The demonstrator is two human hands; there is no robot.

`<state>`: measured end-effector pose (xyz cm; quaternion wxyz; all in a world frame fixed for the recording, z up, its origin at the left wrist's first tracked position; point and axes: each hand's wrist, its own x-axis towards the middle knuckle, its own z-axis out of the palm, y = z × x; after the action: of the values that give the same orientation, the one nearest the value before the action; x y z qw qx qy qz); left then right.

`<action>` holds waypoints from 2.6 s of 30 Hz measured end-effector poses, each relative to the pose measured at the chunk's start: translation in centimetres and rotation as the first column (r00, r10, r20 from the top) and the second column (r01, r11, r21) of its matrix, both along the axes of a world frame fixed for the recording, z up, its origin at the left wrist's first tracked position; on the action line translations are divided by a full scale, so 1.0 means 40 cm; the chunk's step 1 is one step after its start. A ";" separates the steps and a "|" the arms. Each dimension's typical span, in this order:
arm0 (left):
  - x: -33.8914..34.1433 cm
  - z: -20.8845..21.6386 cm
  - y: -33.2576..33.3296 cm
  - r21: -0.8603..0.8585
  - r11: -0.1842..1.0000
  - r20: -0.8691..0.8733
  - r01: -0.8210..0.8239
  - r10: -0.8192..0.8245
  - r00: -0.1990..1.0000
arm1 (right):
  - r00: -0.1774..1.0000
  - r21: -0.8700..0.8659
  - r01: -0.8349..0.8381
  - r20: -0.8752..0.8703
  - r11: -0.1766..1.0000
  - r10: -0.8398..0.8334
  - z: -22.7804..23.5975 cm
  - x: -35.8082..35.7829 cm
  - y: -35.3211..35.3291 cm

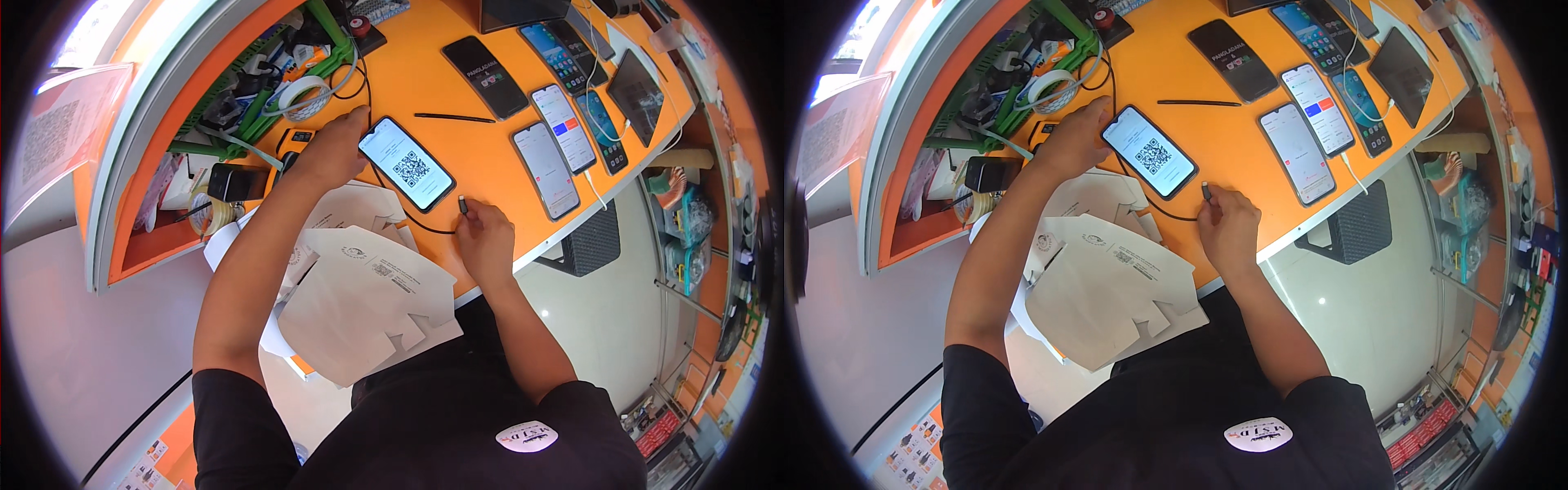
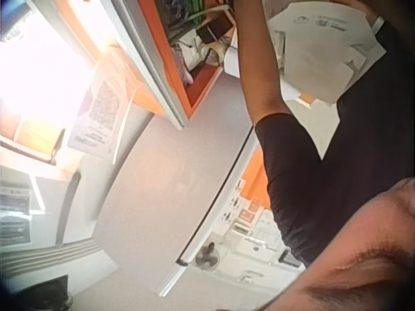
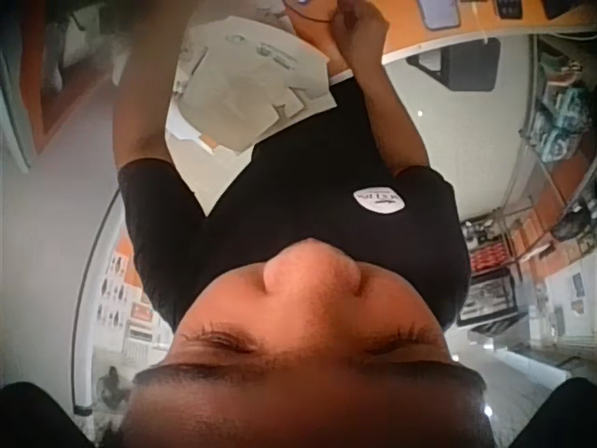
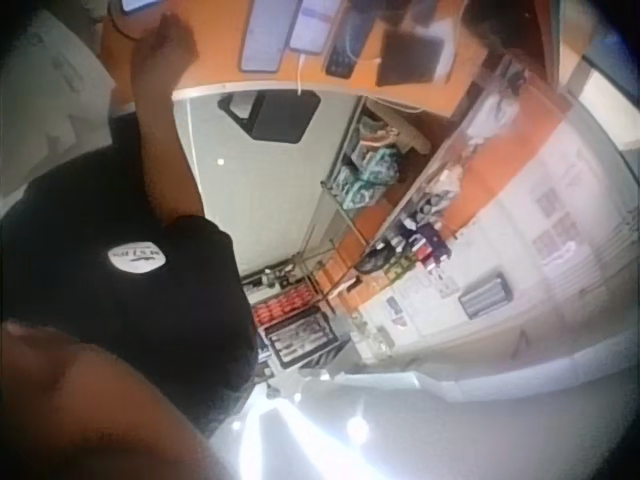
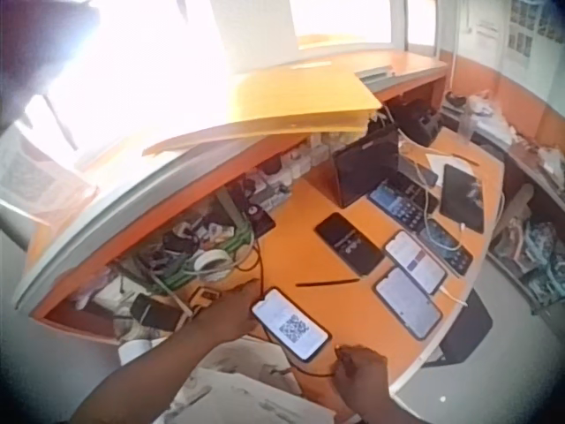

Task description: The person folds and slots together sections of a white and blue cardboard food container by hand at a counter.

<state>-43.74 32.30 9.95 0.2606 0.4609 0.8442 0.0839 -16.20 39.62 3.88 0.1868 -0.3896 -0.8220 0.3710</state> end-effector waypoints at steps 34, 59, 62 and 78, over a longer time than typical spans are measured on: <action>-0.035 -0.012 0.014 0.072 0.994 0.239 0.084 -0.099 0.966 | 0.981 0.063 -0.179 -0.066 0.982 0.183 -0.039 -0.002 0.006; 0.632 0.088 -0.571 -0.149 0.989 0.067 -0.008 0.018 0.998 | 0.959 -0.554 -0.283 -0.157 0.783 0.236 0.107 0.237 -0.336; 0.610 0.030 -0.597 0.221 0.960 0.137 -0.171 0.143 0.980 | 0.924 -0.643 -0.345 -0.361 0.684 0.128 0.078 0.220 -0.339; 0.573 0.043 -0.634 0.295 0.874 0.490 -0.386 0.208 0.846 | 0.744 0.349 -0.552 -0.204 0.758 0.636 0.168 0.159 -0.399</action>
<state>-20.80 6.92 11.65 0.3342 0.3321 0.7913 0.3897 -9.84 23.64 10.60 0.2346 -0.0129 -0.9053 0.3538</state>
